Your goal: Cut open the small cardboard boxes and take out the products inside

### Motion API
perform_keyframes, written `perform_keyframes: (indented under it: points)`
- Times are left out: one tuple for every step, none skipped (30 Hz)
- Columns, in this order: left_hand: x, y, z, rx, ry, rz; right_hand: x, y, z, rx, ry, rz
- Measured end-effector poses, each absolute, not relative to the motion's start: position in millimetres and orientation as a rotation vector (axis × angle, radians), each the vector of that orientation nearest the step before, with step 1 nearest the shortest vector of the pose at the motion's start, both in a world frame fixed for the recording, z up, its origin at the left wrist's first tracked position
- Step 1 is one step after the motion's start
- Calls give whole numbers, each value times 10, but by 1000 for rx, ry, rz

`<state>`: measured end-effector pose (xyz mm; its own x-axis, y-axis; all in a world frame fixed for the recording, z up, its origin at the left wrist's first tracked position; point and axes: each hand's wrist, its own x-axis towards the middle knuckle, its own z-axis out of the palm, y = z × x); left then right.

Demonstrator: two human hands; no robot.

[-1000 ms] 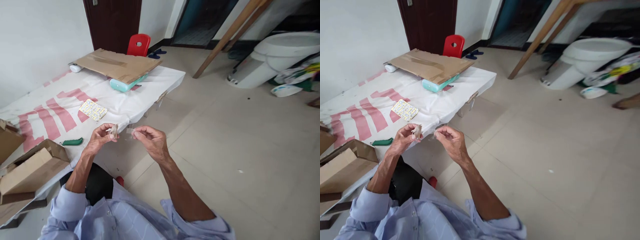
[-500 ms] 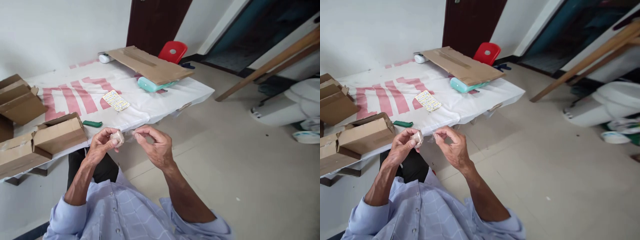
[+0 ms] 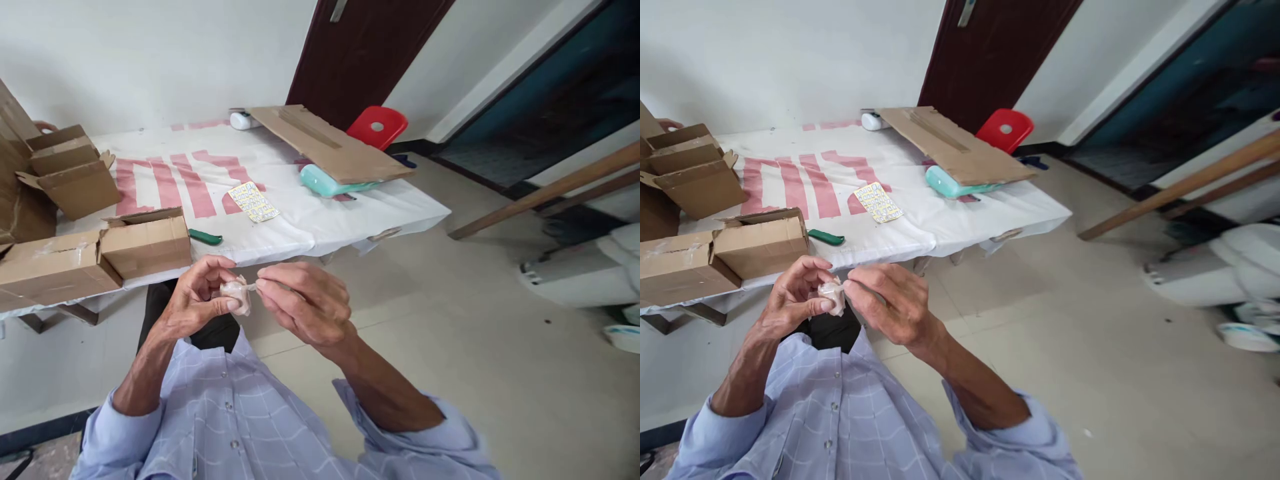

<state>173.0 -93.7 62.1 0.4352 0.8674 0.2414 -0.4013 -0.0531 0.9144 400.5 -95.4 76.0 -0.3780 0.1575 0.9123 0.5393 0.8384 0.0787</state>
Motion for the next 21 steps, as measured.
perform_keyframes:
  points:
    - [1725,-957,641,1230,483,1095,4009,-968,773,-498,-1959,-478]
    - [1721,-974,659,1232,476,1091,4012,-981,789,-482,-1978,-503]
    - [1719,-989,676,1229,470,1091,4013,-991,809,-463,-2000,-524]
    - [1717,-1002,690,1222,465,1093,4014,-1000,831,-445,-2021,-540]
    - [1716,-1014,702,1215,462,1099,4013,-1005,855,-425,-2040,-554]
    - [1716,-1024,711,1210,460,1107,4011,-1008,879,-405,-2056,-567]
    - [1716,-1032,719,1206,458,1113,4008,-1007,901,-386,-2067,-577]
    - [1717,-1040,724,1203,454,1120,4007,-1004,918,-370,-2076,-586]
    - [1719,-1047,729,1200,448,1126,4006,-999,931,-358,-2083,-593]
    - [1720,-1054,732,1196,441,1131,4007,-993,938,-351,-2088,-601]
    - [1722,-1061,733,1193,434,1138,4009,-986,939,-348,-2093,-608]
    - [1723,-1067,733,1190,429,1143,4011,-980,936,-350,-2097,-614]
    - [1723,-1072,732,1187,427,1145,4014,-975,930,-354,-2101,-618]
    - [1724,-1077,729,1185,428,1142,4014,-972,922,-359,-2103,-619]
    - [1724,-1080,725,1181,431,1136,4012,-971,915,-361,-2104,-617]
    - [1725,-1081,720,1176,434,1131,4008,-973,911,-359,-2104,-605]
    - [1727,-1081,714,1171,442,1128,4002,-976,910,-360,-2102,-580]
    - [1727,-1080,707,1166,456,1128,3996,-980,915,-370,-2094,-534]
    - [1728,-1079,701,1162,474,1134,3991,-983,924,-397,-2072,-466]
    - [1726,-1078,697,1158,493,1144,3989,-985,937,-440,-2032,-383]
    - [1724,-1078,694,1152,509,1153,3992,-984,952,-493,-1980,-308]
